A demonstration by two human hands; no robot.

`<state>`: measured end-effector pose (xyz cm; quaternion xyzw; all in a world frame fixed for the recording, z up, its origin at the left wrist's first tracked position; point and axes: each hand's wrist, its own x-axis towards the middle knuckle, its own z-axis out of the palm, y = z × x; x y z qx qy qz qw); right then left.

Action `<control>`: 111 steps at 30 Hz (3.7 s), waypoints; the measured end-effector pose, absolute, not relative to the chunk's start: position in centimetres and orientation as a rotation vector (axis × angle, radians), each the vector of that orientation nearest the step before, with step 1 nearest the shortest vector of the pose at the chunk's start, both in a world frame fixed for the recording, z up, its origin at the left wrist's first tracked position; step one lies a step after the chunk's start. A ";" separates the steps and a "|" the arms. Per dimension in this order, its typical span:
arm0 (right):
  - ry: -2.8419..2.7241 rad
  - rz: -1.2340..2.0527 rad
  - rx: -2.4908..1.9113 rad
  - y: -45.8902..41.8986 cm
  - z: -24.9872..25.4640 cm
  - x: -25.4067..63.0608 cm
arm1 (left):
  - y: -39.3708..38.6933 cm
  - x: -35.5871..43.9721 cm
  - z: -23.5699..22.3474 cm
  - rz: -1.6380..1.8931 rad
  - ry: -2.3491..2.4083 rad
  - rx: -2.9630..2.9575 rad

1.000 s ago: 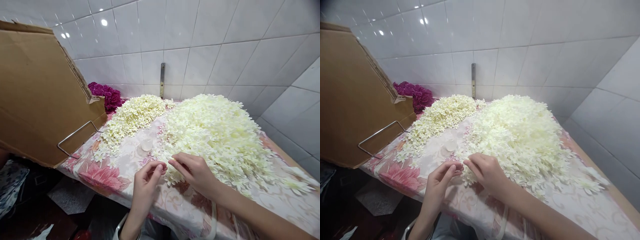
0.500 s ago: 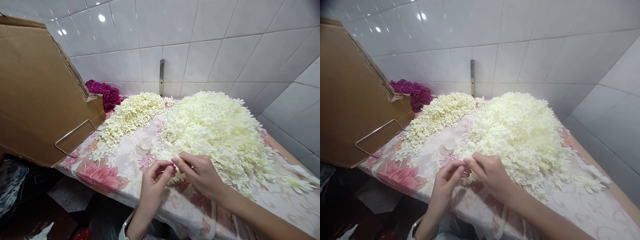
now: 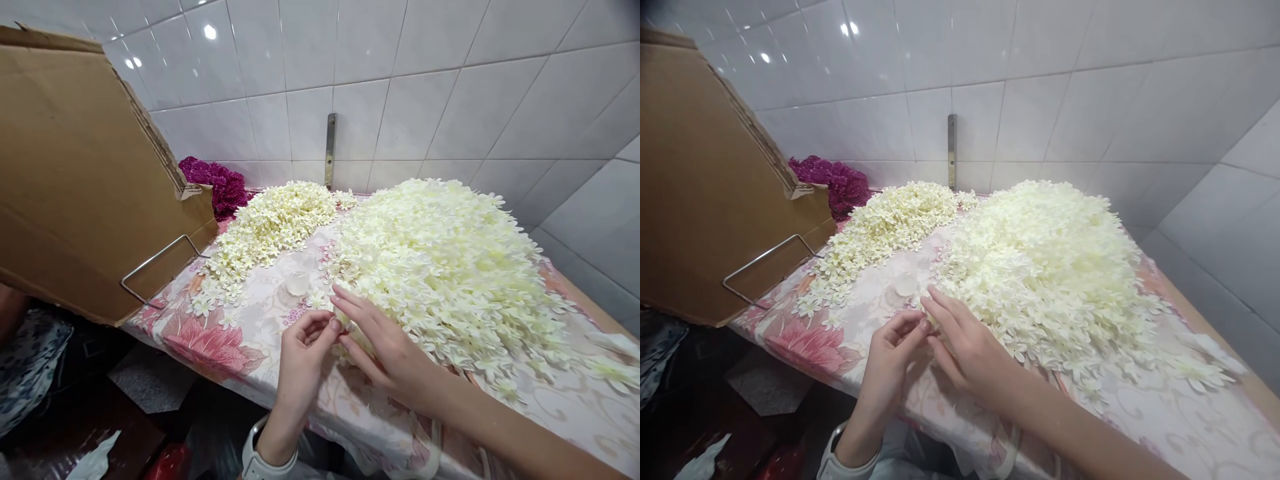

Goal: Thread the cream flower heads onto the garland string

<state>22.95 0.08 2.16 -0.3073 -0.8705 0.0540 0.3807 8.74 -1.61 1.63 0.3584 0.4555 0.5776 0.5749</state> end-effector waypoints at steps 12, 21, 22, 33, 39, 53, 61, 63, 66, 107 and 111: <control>-2.037 0.380 -0.886 0.5 2.5 23.3 | -1.8 8.2 1.0 1.305 1.031 0.946; -1.936 0.661 -0.939 0.5 3.1 23.3 | -1.6 8.4 0.9 1.382 1.075 0.881; -1.921 0.660 -0.972 0.6 3.1 23.3 | -1.7 8.4 0.9 1.408 1.093 0.868; -1.810 0.608 -1.197 1.4 3.1 24.1 | -1.6 8.7 0.5 1.548 1.158 0.785; -1.917 0.339 -1.041 0.9 3.2 23.7 | -1.7 8.4 0.6 1.475 1.128 0.825; -1.931 0.569 -1.006 0.5 3.4 23.4 | -2.0 8.4 0.9 1.418 1.110 0.892; -1.892 0.781 -1.124 0.4 3.9 23.1 | -2.0 8.6 1.1 1.431 1.151 0.868; -1.882 0.800 -1.159 0.4 3.9 23.2 | -1.9 8.5 1.0 1.425 1.162 0.873; -1.857 0.761 -1.216 0.5 3.8 23.4 | -1.8 8.5 0.7 1.423 1.179 0.881; -1.968 0.409 -0.979 0.6 3.3 23.5 | -1.7 8.4 0.0 1.447 1.182 0.949; -2.035 0.471 -0.960 0.3 3.3 23.3 | -1.9 8.5 0.4 1.440 1.197 0.998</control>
